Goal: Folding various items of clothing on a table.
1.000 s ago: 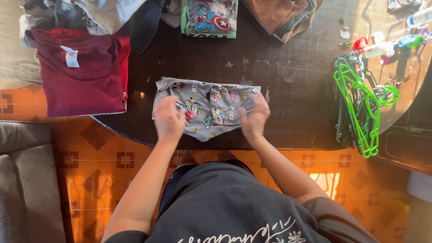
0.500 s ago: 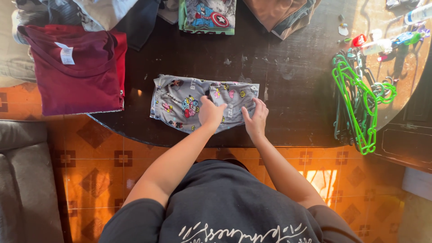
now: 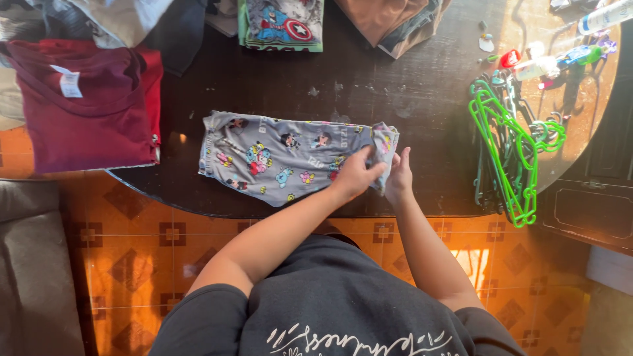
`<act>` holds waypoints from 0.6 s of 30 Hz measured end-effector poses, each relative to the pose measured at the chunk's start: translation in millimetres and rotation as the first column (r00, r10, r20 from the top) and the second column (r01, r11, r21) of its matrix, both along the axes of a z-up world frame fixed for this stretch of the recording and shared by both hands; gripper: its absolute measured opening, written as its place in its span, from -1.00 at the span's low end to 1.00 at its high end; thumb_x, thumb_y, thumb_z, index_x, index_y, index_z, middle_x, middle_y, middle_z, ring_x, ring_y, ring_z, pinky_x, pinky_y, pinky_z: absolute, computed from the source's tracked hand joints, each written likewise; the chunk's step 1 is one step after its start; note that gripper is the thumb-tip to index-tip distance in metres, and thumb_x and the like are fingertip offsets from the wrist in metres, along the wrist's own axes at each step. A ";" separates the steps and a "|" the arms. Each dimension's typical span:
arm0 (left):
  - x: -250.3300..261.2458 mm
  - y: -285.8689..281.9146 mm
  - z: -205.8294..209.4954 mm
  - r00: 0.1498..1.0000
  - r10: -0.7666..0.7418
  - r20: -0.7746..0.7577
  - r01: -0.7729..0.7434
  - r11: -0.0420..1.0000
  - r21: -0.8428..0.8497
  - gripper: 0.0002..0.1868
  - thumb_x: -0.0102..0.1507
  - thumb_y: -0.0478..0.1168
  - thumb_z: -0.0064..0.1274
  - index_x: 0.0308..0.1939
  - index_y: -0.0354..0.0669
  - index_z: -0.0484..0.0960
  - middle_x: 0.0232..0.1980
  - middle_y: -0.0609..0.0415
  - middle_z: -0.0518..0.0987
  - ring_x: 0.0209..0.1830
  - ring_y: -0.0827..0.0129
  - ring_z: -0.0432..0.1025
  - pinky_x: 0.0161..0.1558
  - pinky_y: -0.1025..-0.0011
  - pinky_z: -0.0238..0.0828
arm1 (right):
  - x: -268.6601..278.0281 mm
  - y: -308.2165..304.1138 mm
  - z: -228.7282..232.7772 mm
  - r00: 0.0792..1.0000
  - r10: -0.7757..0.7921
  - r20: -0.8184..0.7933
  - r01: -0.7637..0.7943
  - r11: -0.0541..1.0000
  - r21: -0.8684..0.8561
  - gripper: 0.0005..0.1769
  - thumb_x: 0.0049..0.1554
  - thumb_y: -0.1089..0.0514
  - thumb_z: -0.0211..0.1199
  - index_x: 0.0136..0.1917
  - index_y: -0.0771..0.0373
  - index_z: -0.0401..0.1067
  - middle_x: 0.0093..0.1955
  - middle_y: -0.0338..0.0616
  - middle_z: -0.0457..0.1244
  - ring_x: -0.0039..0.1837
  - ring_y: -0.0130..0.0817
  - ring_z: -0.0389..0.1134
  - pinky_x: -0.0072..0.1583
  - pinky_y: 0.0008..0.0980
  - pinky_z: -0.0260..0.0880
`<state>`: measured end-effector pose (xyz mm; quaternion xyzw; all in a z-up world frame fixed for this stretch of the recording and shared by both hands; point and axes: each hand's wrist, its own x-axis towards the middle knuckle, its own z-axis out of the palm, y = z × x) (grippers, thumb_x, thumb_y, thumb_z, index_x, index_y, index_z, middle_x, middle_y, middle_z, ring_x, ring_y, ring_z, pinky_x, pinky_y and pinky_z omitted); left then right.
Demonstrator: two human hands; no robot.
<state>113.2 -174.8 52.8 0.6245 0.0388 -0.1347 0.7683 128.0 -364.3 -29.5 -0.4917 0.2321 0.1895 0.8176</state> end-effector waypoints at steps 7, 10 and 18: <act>-9.1 33.7 -71.7 0.939 0.303 -0.161 -0.189 0.847 0.497 -0.59 0.17 -0.13 0.23 0.02 -0.27 0.57 -0.06 -0.15 0.69 -0.09 0.07 0.58 -0.04 0.18 0.48 | 10.4 5.1 2.1 0.985 0.050 -0.168 -0.077 0.984 -0.158 -0.19 0.24 -0.45 -0.15 0.34 0.27 0.33 0.10 -0.05 0.37 0.03 -0.33 0.39 0.07 -0.31 0.36; -18.6 48.4 -42.4 0.919 0.347 -0.187 -0.128 0.710 0.692 -0.46 0.14 -0.08 0.27 0.10 -0.28 0.48 0.04 -0.21 0.59 -0.03 -0.08 0.51 -0.05 0.07 0.43 | 18.1 15.0 -5.4 0.981 0.116 -0.155 -0.173 0.882 -0.438 -0.40 0.25 -0.24 0.11 0.24 0.33 0.43 0.01 -0.06 0.39 -0.10 -0.40 0.38 -0.05 -0.40 0.37; -37.7 48.7 -67.0 0.995 0.098 -0.018 -0.091 0.969 0.229 -0.49 0.37 0.09 0.05 0.23 -0.20 0.55 0.17 -0.03 0.59 0.19 0.19 0.49 0.21 0.31 0.39 | 14.4 43.4 -8.2 0.928 0.330 0.172 -0.116 0.694 -0.710 -0.76 0.14 0.26 0.39 0.06 0.42 0.51 -0.10 -0.14 0.43 -0.10 -0.51 0.41 -0.06 -0.50 0.43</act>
